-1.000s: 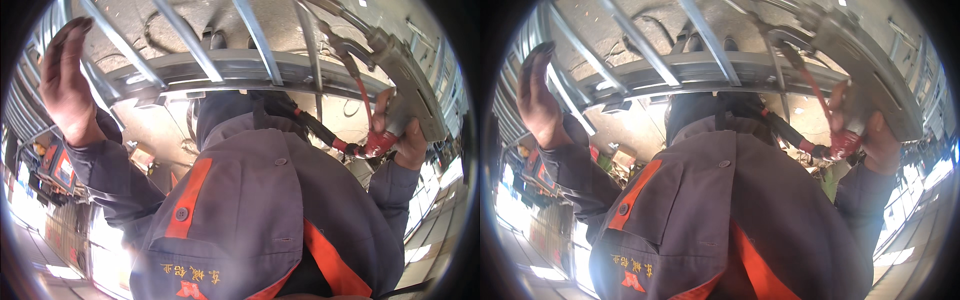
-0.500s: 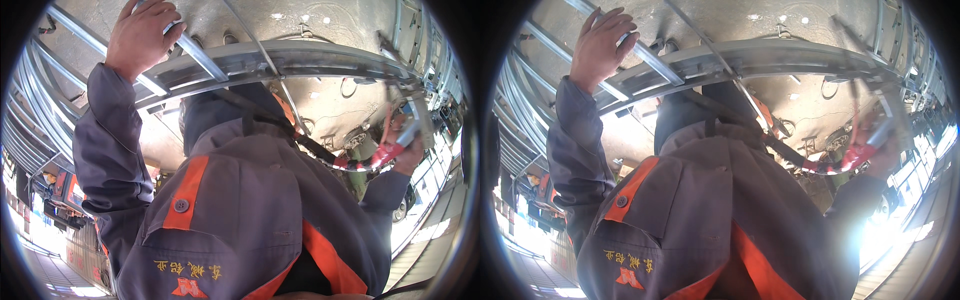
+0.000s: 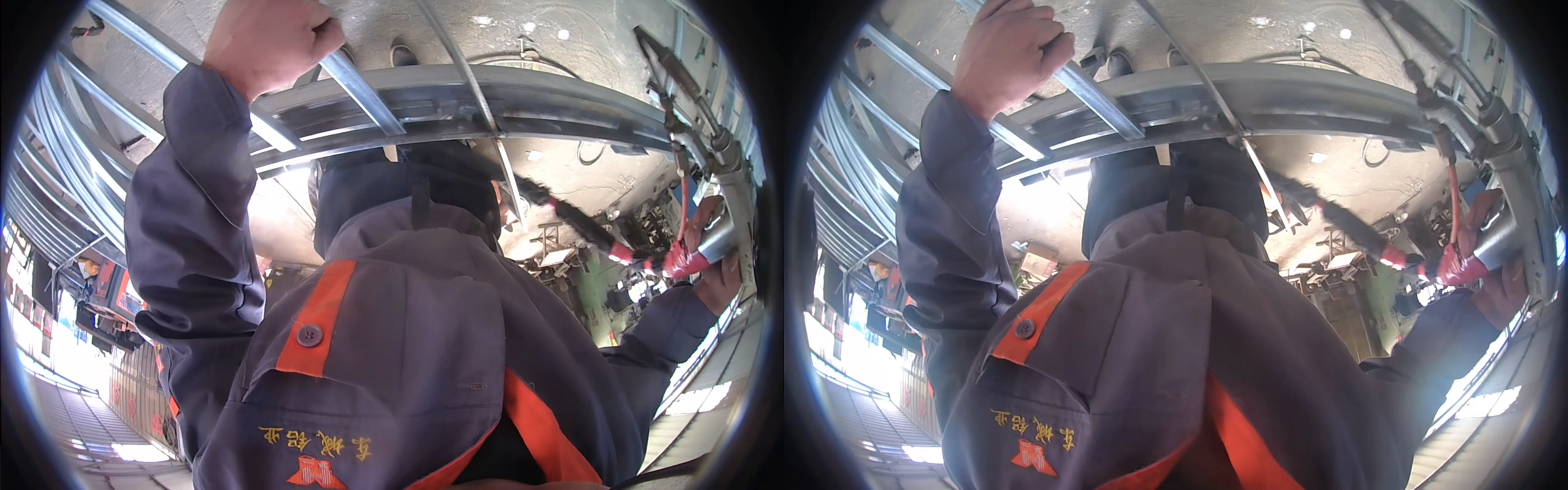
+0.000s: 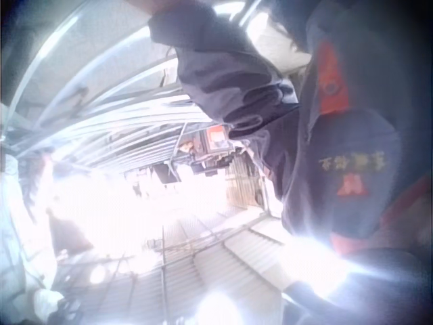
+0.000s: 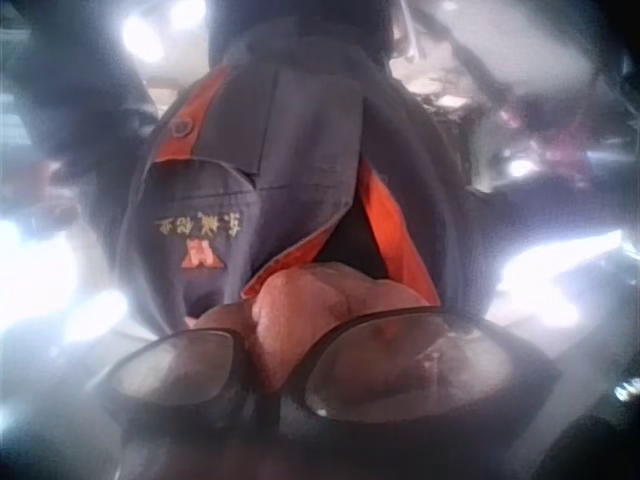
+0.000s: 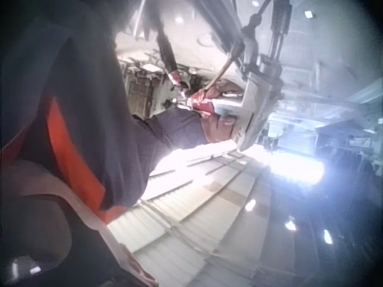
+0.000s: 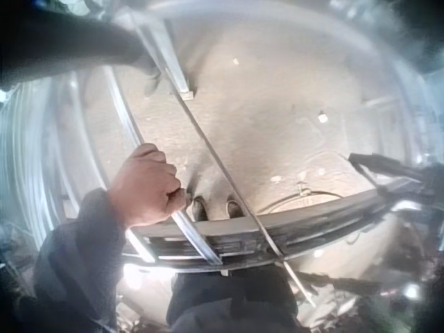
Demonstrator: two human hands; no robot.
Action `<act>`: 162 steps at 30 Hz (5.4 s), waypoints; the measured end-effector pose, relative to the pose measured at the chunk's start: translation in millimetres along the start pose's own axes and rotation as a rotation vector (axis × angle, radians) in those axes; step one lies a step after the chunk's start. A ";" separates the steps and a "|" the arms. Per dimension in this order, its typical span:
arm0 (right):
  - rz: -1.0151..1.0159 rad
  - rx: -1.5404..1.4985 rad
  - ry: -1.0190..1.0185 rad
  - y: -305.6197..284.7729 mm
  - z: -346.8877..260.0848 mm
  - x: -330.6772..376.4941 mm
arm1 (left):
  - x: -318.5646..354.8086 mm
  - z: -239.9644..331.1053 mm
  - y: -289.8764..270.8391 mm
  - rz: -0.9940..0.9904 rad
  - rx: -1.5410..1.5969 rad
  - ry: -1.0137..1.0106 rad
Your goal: The person positions metal bars onto a curved frame and uses a welding torch to join them. The person repeatedly aligns bars and welds joints along the structure.
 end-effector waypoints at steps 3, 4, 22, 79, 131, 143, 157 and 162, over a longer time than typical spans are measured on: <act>-0.056 0.142 0.054 15.5 -18.5 -23.2 | 2.5 -8.1 5.3 -0.040 0.046 -0.063; -0.079 0.186 0.069 20.2 -21.2 -29.0 | 2.7 -8.8 5.1 -0.047 0.051 -0.059; -0.453 0.429 0.008 172.0 -108.4 -116.6 | 106.2 -56.7 -25.9 0.124 0.005 -0.267; -0.775 0.549 0.179 274.2 -124.2 -182.5 | 107.1 -69.2 -17.0 0.071 0.098 -0.275; -0.761 0.490 0.144 153.3 -50.7 -161.4 | 19.4 19.1 36.8 0.047 0.070 -0.277; -0.773 0.543 0.115 160.6 -53.6 -170.9 | 14.9 24.6 31.8 0.045 0.059 -0.250; -0.794 0.573 0.035 164.9 -51.8 -175.9 | 14.0 24.1 32.1 0.046 0.073 -0.241; -0.801 0.562 0.071 163.2 -50.8 -174.7 | 14.3 23.5 31.7 0.042 0.070 -0.237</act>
Point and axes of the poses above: each hand's wrist, its own x-axis away from the middle knuckle, its own y-axis out of the palm, z = x × y, the point moved 7 cm from there along -x, towards the middle knuckle, and after that the axes turned 14 degrees about x, right-handed, at the moved point
